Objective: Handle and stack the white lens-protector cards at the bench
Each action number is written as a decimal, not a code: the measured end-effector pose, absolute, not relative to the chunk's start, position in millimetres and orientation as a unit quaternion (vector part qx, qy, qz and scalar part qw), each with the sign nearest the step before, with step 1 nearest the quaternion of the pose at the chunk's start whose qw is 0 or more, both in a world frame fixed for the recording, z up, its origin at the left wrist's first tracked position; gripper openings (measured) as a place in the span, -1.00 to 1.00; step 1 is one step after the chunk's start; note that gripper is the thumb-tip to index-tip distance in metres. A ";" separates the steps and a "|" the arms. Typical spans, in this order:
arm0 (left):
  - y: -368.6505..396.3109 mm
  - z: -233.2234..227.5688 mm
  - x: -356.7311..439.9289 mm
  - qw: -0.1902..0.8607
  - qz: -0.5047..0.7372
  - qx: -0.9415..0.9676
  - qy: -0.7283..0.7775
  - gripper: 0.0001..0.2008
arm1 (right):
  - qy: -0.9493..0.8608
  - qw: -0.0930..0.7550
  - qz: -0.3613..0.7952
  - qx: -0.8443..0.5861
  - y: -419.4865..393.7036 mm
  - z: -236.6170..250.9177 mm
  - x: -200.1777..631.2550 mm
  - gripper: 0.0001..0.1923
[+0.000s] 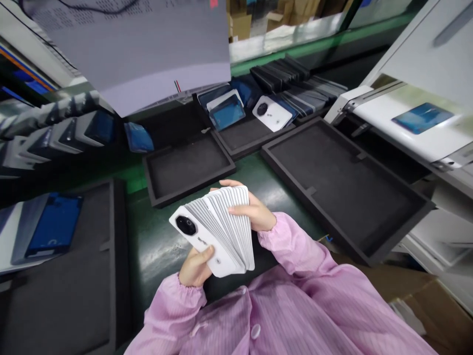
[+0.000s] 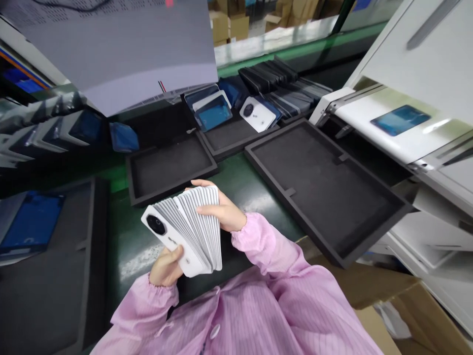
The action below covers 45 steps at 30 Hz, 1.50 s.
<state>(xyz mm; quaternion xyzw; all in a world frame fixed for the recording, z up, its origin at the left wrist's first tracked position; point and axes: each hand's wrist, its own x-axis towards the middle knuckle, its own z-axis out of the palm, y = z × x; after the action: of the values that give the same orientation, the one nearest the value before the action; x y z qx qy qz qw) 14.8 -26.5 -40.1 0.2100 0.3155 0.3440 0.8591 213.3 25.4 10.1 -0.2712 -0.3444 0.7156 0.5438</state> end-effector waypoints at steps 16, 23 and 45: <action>-17.1 -35.3 17.1 0.809 0.397 0.155 0.404 -0.41 | -0.221 0.489 0.775 -0.334 41.0 -13.1 215.8 -0.46; -22.4 -30.2 19.6 0.809 0.381 0.214 0.392 -0.39 | -0.324 0.483 0.761 -0.288 36.9 -9.9 216.7 -0.29; -34.8 -43.0 3.5 0.806 0.322 0.321 0.378 -0.69 | -0.400 0.485 0.757 -0.180 19.7 11.1 224.4 -0.14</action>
<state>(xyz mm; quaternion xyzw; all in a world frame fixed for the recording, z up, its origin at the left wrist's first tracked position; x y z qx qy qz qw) 3.5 -34.8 -43.0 0.3211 0.3779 0.3220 0.8065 224.4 19.7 11.1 -0.1795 -0.3998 0.7570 0.4846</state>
